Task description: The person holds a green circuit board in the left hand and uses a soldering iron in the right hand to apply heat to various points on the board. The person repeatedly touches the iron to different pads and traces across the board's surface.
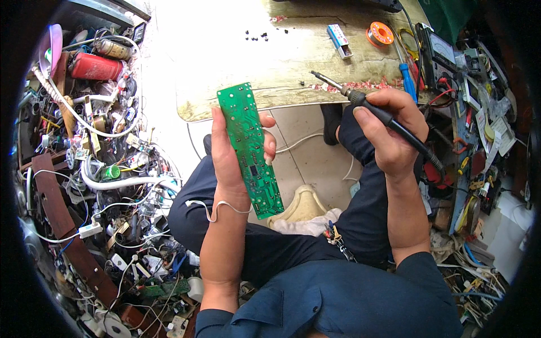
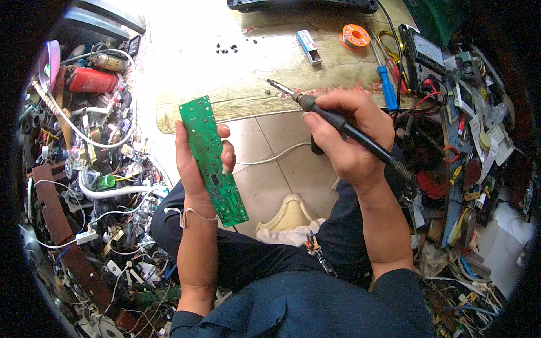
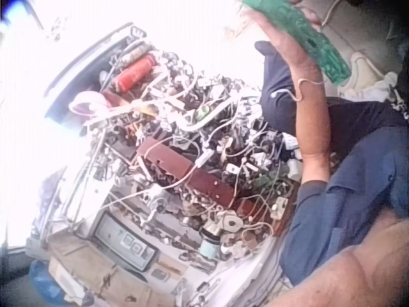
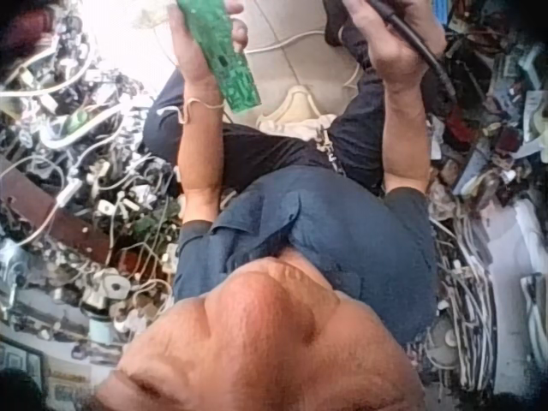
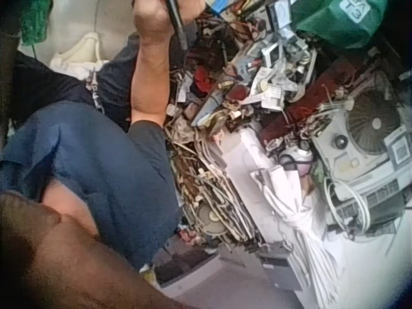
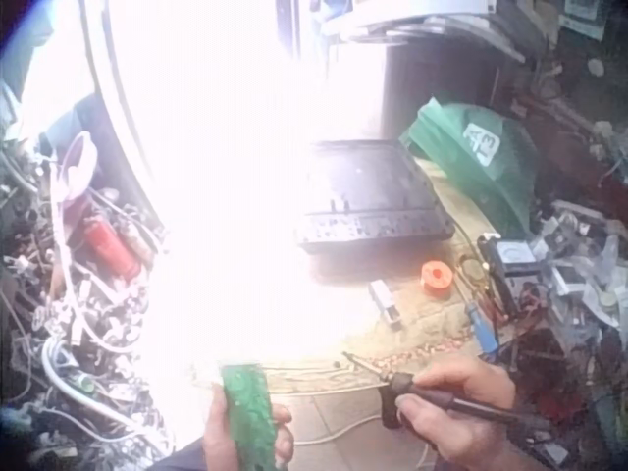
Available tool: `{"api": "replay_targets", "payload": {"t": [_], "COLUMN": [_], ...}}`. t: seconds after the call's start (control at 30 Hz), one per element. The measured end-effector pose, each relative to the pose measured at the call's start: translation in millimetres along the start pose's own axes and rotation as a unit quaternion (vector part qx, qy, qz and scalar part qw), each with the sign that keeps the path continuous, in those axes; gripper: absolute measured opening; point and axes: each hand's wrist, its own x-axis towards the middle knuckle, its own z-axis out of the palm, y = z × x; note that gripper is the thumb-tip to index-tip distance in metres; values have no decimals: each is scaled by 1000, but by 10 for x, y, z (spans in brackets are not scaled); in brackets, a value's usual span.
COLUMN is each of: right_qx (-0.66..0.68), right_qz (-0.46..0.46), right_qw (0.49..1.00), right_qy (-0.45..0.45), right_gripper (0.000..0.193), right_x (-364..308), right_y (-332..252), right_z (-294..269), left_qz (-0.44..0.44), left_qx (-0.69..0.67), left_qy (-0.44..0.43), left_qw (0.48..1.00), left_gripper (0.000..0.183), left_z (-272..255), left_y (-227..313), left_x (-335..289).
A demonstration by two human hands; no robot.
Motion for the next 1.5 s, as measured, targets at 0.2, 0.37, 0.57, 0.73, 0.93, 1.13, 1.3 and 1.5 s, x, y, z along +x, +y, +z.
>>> {"api": "replay_targets", "payload": {"t": [0.2, 0.37, 0.57, 0.73, 0.93, 1.13, 1.3, 1.5], "right_qx": [-1, 24, 23, 25, 18, 19, 19, 18], "right_qz": [-81, -102, -120, -132, -151, -152, -156, -157], "right_qw": [995, 989, 986, 984, 981, 980, 979, 978], "right_qy": [-63, -103, -116, -119, -122, -124, -129, -132], "right_gripper": [28, 32, 36, 36, 38, 36, 36, 35], "right_x": [2, -1, 10, 23, 42, 38, 45, 48], "right_y": [-40, -83, -104, -121, -170, -165, -169, -169], "right_z": [2, 24, 27, 25, 41, 57, 74, 88], "left_qz": [-33, -42, -45, -46, -57, -59, -54, -46], "left_qx": [21, 16, 3, -6, 19, 14, -8, 17], "left_qy": [16, -29, -58, -60, -64, -61, -78, -68], "left_qw": [999, 999, 997, 997, 996, 996, 995, 997], "left_gripper": [69, 71, 75, 77, 79, 79, 76, 75], "left_z": [36, -32, -58, -26, -63, -47, -55, -28], "left_y": [-70, -61, -77, -85, -88, -97, -112, -103], "left_x": [-32, -47, -29, -23, -22, -25, -22, -31]}}
